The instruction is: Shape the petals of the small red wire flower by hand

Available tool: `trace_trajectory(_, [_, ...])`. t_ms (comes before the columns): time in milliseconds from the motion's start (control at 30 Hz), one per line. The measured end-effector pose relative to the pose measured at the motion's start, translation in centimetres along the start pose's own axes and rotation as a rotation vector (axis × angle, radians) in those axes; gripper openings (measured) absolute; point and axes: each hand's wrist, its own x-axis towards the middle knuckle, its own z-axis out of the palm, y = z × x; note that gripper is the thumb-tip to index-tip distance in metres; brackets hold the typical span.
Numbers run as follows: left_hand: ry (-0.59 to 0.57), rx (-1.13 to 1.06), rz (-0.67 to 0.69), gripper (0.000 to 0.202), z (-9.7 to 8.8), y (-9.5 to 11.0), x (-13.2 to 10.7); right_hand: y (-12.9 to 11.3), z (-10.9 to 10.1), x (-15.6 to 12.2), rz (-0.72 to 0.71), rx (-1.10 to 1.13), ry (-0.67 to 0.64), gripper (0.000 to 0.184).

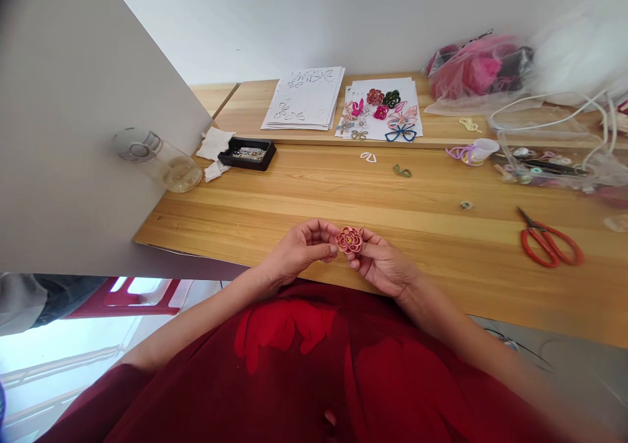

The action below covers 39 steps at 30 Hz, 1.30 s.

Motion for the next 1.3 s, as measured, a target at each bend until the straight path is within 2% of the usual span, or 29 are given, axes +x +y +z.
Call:
trace_trajectory(133, [0.043,0.028,0.046,0.027,-0.04,0.12,0.01,0.15,0.24,-0.03,0.017,0.012,0.007,0.033])
trace_trajectory(400, [0.055,0.069,0.044,0.027,-0.01,-0.21,0.08,0.25,0.50,0.02,0.015,0.019,-0.022,0.030])
trace_trajectory(633, [0.073,0.098,0.037,0.033,0.03,-0.53,-0.18,0.59,0.19,0.19,0.017,0.029,0.010,0.031])
trace_trajectory(767, [0.123,0.149,0.148,0.033,-0.09,-0.34,-0.39,0.66,0.23,0.21,-0.019,0.029,0.022,0.033])
trace_trajectory(967, [0.163,0.415,0.370,0.023,0.23,-0.01,-0.52,0.60,0.60,0.21,-0.046,0.018,0.040,0.034])
trace_trajectory(1033, [0.160,0.450,0.407,0.020,0.29,-0.08,-0.46,0.59,0.61,0.19,-0.045,0.017,0.041,0.035])
trace_trajectory(1300, [0.136,0.444,0.315,0.020,0.37,-0.18,-0.47,0.81,0.26,0.12,-0.034,0.026,0.018,0.033])
